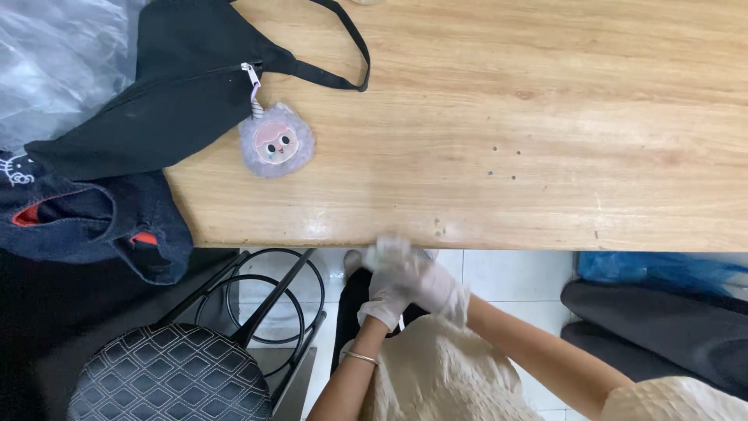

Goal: The person uses a heat gun to soften wax residue inside a glass jar and wipes the jar with a tissue, then wipes the wooden table surface with tissues. They then move to a shelf, handle wrapped candle products, read a paper slip, and pick up flower-shaped silicone molds from the shelf.

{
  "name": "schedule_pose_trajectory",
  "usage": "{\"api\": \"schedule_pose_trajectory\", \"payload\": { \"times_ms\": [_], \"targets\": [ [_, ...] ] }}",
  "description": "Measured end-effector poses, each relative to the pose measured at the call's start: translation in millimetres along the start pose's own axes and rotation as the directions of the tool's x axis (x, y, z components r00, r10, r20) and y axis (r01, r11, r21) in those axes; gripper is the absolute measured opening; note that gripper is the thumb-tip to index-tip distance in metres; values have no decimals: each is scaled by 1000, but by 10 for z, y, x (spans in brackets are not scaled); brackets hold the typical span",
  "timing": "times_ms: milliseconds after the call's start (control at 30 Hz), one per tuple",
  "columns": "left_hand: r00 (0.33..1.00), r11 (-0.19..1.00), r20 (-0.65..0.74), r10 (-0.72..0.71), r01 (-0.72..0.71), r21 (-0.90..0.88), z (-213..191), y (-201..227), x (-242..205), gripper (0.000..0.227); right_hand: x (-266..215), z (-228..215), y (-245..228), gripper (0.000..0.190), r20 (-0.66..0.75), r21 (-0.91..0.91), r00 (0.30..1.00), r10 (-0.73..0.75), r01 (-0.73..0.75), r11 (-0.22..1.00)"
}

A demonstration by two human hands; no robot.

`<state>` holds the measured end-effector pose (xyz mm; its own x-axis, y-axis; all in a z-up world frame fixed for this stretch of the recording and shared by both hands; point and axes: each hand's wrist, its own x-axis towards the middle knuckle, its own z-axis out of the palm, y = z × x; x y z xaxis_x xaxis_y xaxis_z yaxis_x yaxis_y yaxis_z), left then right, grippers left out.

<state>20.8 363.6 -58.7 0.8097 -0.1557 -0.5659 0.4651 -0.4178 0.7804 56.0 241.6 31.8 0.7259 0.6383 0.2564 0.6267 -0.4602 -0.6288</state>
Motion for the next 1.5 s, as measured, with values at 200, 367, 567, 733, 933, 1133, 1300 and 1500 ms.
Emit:
{"api": "schedule_pose_trajectory", "payload": {
  "times_ms": [200,367,567,733,933,1133,1300,1500],
  "targets": [
    [999,1000,-36,-23,23,16,-557,462,-276,95,849,-711,192,52,-21,684,940,342,-236,690],
    [998,997,-19,-63,62,-44,-479,306,-167,91,1105,-496,453,72,-25,-60,984,178,-179,982],
    [950,731,233,207,-309,608,-305,-70,-4,44,-46,46,-215,43,7,338,954,301,-286,897],
    [906,854,186,381,-422,305,-473,543,-432,65,-186,-935,-866,33,45,855,586,809,-441,272],
    [803,829,230,549,-558,-34,-257,1375,-765,84,-1003,-1376,-793,22,100,991,200,975,68,-116],
    [642,663,261,721,-748,6,-52,1913,-1194,85,-1447,-1842,-1147,43,15,977,186,982,207,-54],
    [501,531,359,787,-847,18,225,2219,-1516,88,-2181,-2125,-1299,48,-33,962,137,990,275,-6],
    [276,237,374,885,-960,147,664,2416,-1868,93,-3334,-2273,-1406,38,-20,947,-20,1000,321,26]
  ]
}}
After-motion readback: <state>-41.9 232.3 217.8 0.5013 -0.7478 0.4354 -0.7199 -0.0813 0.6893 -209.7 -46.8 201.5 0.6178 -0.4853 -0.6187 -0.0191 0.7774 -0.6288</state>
